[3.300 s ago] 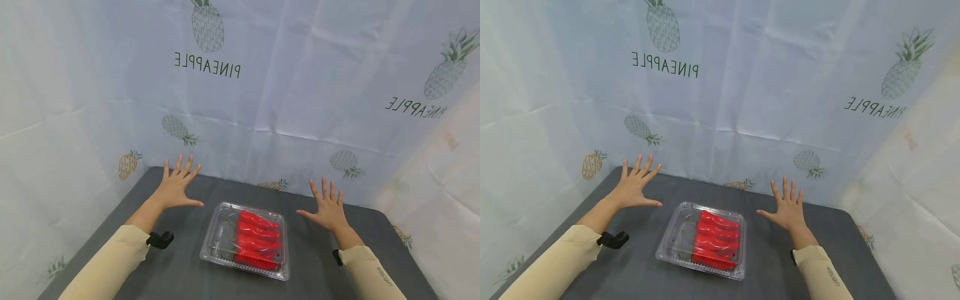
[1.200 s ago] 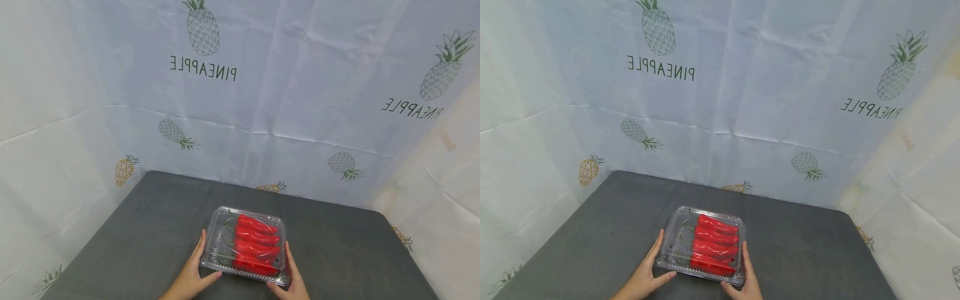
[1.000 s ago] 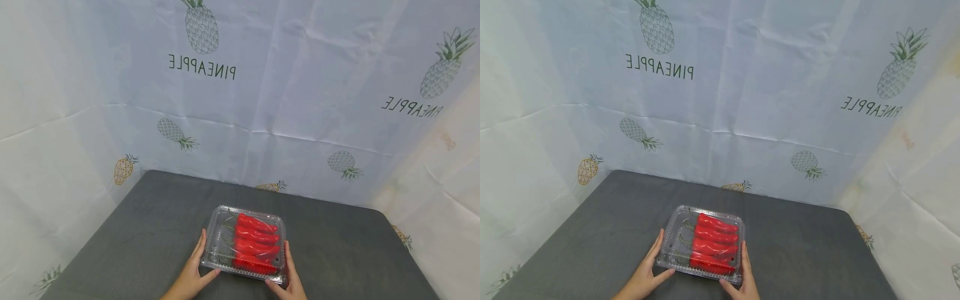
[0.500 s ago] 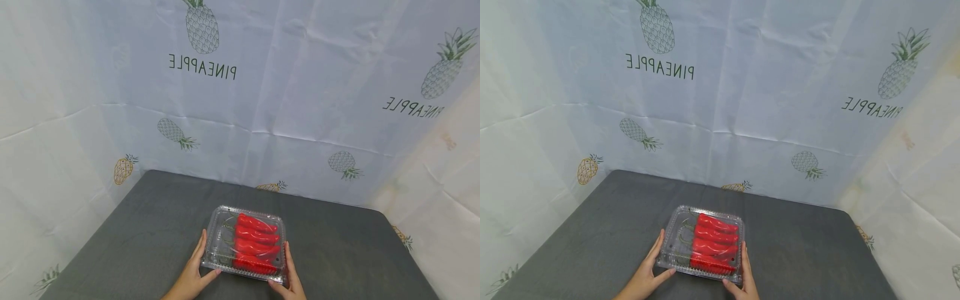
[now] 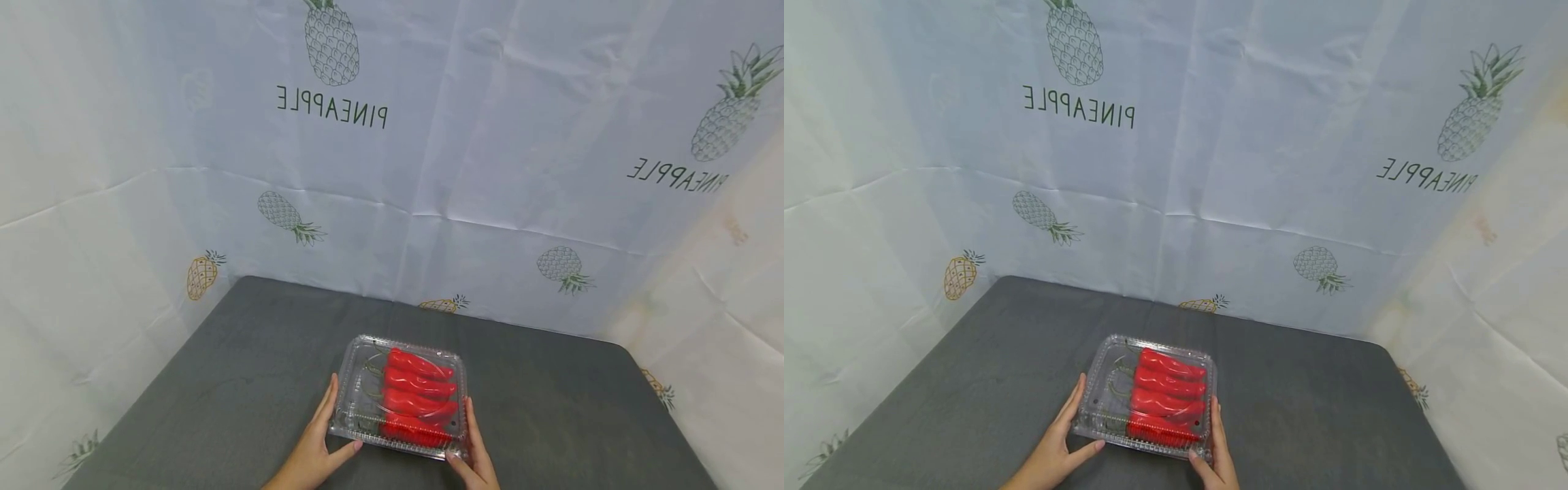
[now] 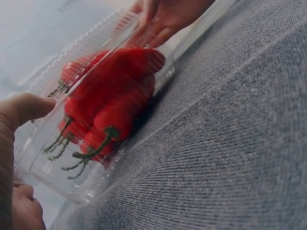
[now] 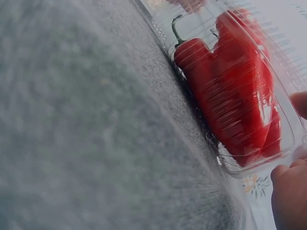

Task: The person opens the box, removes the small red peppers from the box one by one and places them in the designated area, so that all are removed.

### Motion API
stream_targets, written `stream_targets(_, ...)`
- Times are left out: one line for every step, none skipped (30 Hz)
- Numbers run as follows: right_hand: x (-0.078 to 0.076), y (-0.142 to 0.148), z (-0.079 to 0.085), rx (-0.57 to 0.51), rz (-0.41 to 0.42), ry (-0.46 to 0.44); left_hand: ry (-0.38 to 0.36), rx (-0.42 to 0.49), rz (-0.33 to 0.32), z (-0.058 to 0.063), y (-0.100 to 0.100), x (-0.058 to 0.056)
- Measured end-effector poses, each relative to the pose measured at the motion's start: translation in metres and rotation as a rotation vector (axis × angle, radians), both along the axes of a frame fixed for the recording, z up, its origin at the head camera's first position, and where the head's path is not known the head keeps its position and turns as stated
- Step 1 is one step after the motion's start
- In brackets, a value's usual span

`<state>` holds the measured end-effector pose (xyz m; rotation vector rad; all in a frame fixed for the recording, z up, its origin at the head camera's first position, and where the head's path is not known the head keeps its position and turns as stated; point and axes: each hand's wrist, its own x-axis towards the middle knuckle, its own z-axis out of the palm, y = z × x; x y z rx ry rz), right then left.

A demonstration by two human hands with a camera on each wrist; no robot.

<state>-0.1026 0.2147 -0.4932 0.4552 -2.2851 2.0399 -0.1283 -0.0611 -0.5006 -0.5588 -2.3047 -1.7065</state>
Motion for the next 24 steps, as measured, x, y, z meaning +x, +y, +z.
stream_targets(0.0,0.0,-0.001,-0.008,0.007,0.024,-0.003,0.004,-0.001,0.0,0.0,0.0)
stream_targets(0.0,0.0,-0.002,-0.018,0.017,0.055,-0.002,0.005,-0.001,0.0,0.0,0.0)
stream_targets(-0.001,0.0,-0.003,-0.026,0.025,0.087,-0.003,0.008,0.0,0.0,0.0,0.0)
stream_targets(-0.001,-0.001,-0.004,-0.034,0.033,0.111,-0.005,0.01,-0.001,0.0,0.0,-0.001)
stream_targets(-0.001,-0.001,-0.005,-0.039,0.037,0.14,-0.004,0.009,0.001,0.0,0.0,-0.001)
stream_targets(-0.002,-0.002,-0.006,-0.042,0.036,0.163,-0.01,0.011,0.001,0.0,0.0,-0.001)
stream_targets(-0.001,-0.002,-0.005,-0.038,0.018,0.163,-0.015,0.014,0.001,-0.001,0.0,0.0)
stream_targets(-0.001,-0.003,-0.006,-0.034,0.004,0.181,-0.017,0.016,0.001,-0.001,0.0,0.0)
stream_targets(0.0,-0.004,-0.006,-0.024,-0.017,0.2,-0.019,0.02,0.0,-0.001,0.001,0.0)
stream_targets(0.0,-0.006,-0.006,-0.016,-0.038,0.214,-0.016,0.021,0.001,-0.001,0.001,0.0)
stream_targets(0.0,-0.007,-0.006,-0.014,-0.062,0.23,-0.011,0.023,0.002,-0.001,0.001,0.0)
stream_targets(0.001,-0.008,-0.006,-0.012,-0.087,0.242,0.001,0.021,0.003,-0.002,0.001,0.0)
stream_targets(0.002,-0.01,-0.006,-0.01,-0.113,0.25,0.016,0.018,0.006,-0.002,0.002,0.0)
stream_targets(0.002,-0.011,-0.006,-0.013,-0.139,0.252,0.031,0.016,0.008,-0.002,0.002,0.0)
stream_targets(0.003,-0.012,-0.006,-0.015,-0.163,0.246,0.045,0.013,0.012,-0.003,0.002,0.0)
stream_targets(0.004,-0.013,-0.006,-0.025,-0.183,0.23,0.057,0.01,0.015,-0.003,0.002,0.0)
stream_targets(0.004,-0.014,-0.006,-0.035,-0.2,0.213,0.056,0.011,0.018,-0.003,0.002,0.0)
stream_targets(0.005,-0.014,-0.006,-0.04,-0.218,0.18,0.049,0.012,0.02,-0.003,0.002,0.0)
stream_targets(0.005,-0.014,-0.006,-0.053,-0.231,0.15,0.033,0.018,0.021,-0.003,0.002,0.0)
stream_targets(0.005,-0.015,-0.006,-0.071,-0.248,0.118,0.017,0.02,0.023,-0.003,0.002,0.0)
stream_targets(0.006,-0.016,-0.006,-0.09,-0.263,0.081,0.0,0.022,0.024,-0.003,0.001,0.0)
stream_targets(0.006,-0.016,-0.005,-0.122,-0.275,0.055,-0.017,0.022,0.025,-0.002,0.001,0.0)
stream_targets(0.006,-0.017,-0.005,-0.157,-0.291,0.033,-0.033,0.021,0.027,-0.002,0.001,0.0)
stream_targets(0.006,-0.018,-0.006,-0.194,-0.312,0.017,-0.037,0.016,0.03,-0.002,0.001,0.0)
